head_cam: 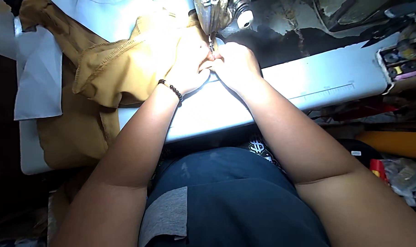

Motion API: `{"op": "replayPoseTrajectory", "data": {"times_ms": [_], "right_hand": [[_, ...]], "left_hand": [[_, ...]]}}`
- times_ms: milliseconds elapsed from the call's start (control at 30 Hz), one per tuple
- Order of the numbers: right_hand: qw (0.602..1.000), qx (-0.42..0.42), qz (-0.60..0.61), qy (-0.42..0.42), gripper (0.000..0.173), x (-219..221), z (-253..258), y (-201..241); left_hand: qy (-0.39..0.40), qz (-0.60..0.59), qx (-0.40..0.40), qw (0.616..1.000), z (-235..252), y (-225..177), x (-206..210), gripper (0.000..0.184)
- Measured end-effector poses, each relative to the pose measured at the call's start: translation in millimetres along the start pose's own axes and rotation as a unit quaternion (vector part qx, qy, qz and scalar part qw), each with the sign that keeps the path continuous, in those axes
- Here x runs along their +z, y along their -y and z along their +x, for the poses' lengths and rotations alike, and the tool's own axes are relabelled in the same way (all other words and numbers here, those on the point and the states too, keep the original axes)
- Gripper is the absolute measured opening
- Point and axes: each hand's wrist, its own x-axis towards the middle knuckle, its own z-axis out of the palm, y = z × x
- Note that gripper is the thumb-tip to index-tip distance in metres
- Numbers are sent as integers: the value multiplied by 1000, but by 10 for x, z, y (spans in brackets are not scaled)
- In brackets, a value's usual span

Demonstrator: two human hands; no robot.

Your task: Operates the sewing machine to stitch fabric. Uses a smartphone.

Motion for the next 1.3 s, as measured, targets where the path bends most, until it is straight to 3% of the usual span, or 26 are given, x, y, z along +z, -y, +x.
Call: {"op": "replayPoseTrajectory", "data": {"times_ms": [100, 167, 267, 300, 367, 433, 500, 533, 600, 700, 833, 933, 1167, 1300], "right_hand": [[999, -16, 50, -15, 32, -4, -53, -91], [994, 1, 113, -7, 38, -116, -176, -144], [985, -28, 154, -74, 36, -124, -464, -396], [977, -49, 175, -111, 31, -92, -538, -489], [966, -60, 208, -139, 23, -65, -615, -594], [967, -59, 210, -128, 23, -76, -627, -584], [973, -76, 187, -111, 27, -65, -627, -556], [975, -86, 175, -108, 28, -55, -620, -556], [977, -90, 161, -110, 29, -53, -615, -570], [978, -73, 158, -116, 29, -57, -629, -605], [977, -71, 155, -126, 29, -58, -647, -631], [974, -68, 166, -136, 27, -56, -655, -632], [971, -84, 177, -138, 27, -38, -664, -589], [970, -90, 182, -135, 24, -38, -651, -589]], "left_hand": [[26, 92, -20, 995, -147, -201, -31, 42], [23, 137, -4, 990, -586, -475, -77, 52], [-76, 79, 79, 991, -1775, -700, -42, 25], [-81, 37, 40, 995, -2212, -661, 8, 21], [-90, -26, -162, 982, -3078, -535, 182, 23], [-107, -36, -413, 904, -3843, -460, 391, 29], [-91, -59, -640, 760, -4431, -502, 548, 41], [-82, -72, -718, 688, -4646, -512, 624, 50], [-55, -84, -785, 611, -5003, -585, 845, 76], [-4, -55, -788, 614, -5206, -743, 1147, 98], [87, -16, -787, 611, -5024, -837, 1200, 100], [112, -9, -793, 599, -4977, -813, 1224, 98], [97, -46, -807, 580, -4883, -832, 1103, 97], [-56, -112, -762, 636, -5151, -873, 1038, 103]]}}
